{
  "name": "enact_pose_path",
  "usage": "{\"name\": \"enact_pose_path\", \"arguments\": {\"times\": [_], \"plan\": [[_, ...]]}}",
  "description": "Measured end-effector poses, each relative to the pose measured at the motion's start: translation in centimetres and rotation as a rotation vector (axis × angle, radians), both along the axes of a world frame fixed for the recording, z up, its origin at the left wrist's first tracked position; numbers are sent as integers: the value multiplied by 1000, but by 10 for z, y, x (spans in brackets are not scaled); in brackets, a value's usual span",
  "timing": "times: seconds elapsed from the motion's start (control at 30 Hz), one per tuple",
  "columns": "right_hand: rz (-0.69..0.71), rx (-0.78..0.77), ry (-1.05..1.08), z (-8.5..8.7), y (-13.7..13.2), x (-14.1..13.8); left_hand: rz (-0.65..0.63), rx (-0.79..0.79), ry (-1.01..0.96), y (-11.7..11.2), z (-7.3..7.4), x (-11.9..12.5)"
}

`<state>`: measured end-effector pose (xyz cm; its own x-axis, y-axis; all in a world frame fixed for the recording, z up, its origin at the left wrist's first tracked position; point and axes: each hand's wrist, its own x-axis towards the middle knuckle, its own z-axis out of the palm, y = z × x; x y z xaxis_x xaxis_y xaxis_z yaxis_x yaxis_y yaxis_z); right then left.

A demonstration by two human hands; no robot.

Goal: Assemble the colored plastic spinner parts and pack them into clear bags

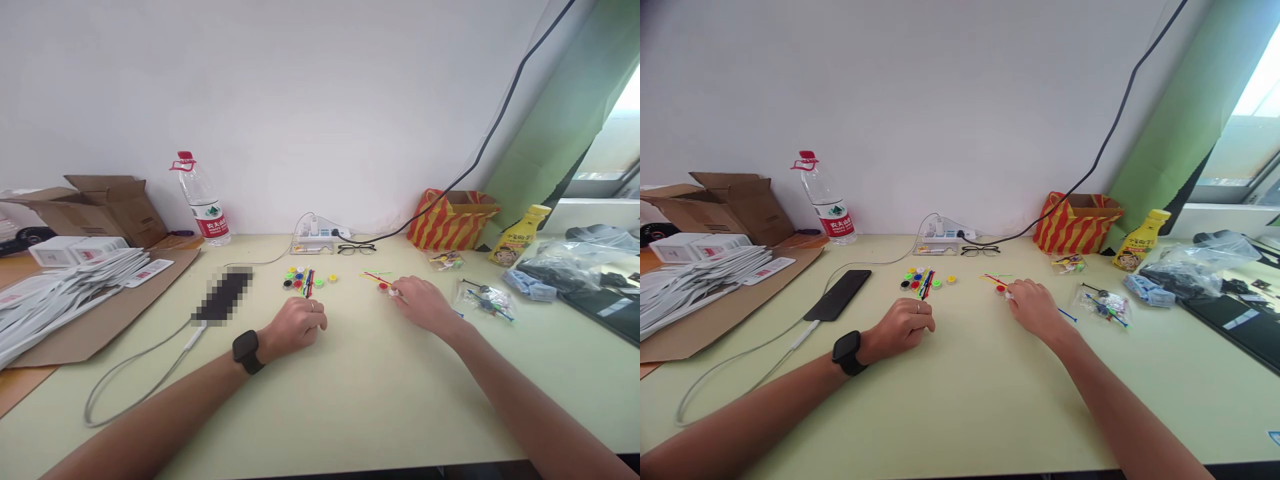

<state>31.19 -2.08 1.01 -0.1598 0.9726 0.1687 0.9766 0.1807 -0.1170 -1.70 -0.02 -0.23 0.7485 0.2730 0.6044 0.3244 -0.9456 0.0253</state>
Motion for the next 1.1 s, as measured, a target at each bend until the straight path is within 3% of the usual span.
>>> {"name": "enact_pose_path", "arguments": {"times": [0.1,0.2,0.27,0.43,0.63,0.83,1.1], "plan": [[102,-57,163,-1,-7,-12,11,-32,24,0,0,1],[362,-83,331,-5,-13,-28,44,-102,60,-2,2,4],[456,-44,405,-9,-12,-35,47,-169,92,-3,5,6],[275,199,374,-25,13,-24,15,-306,153,-6,6,9],[64,54,189,-47,37,0,22,-362,117,-6,5,6],[141,61,225,-42,39,-1,92,-380,119,-6,5,7],[251,15,384,-36,29,-9,-23,-455,111,-8,4,6]]}}
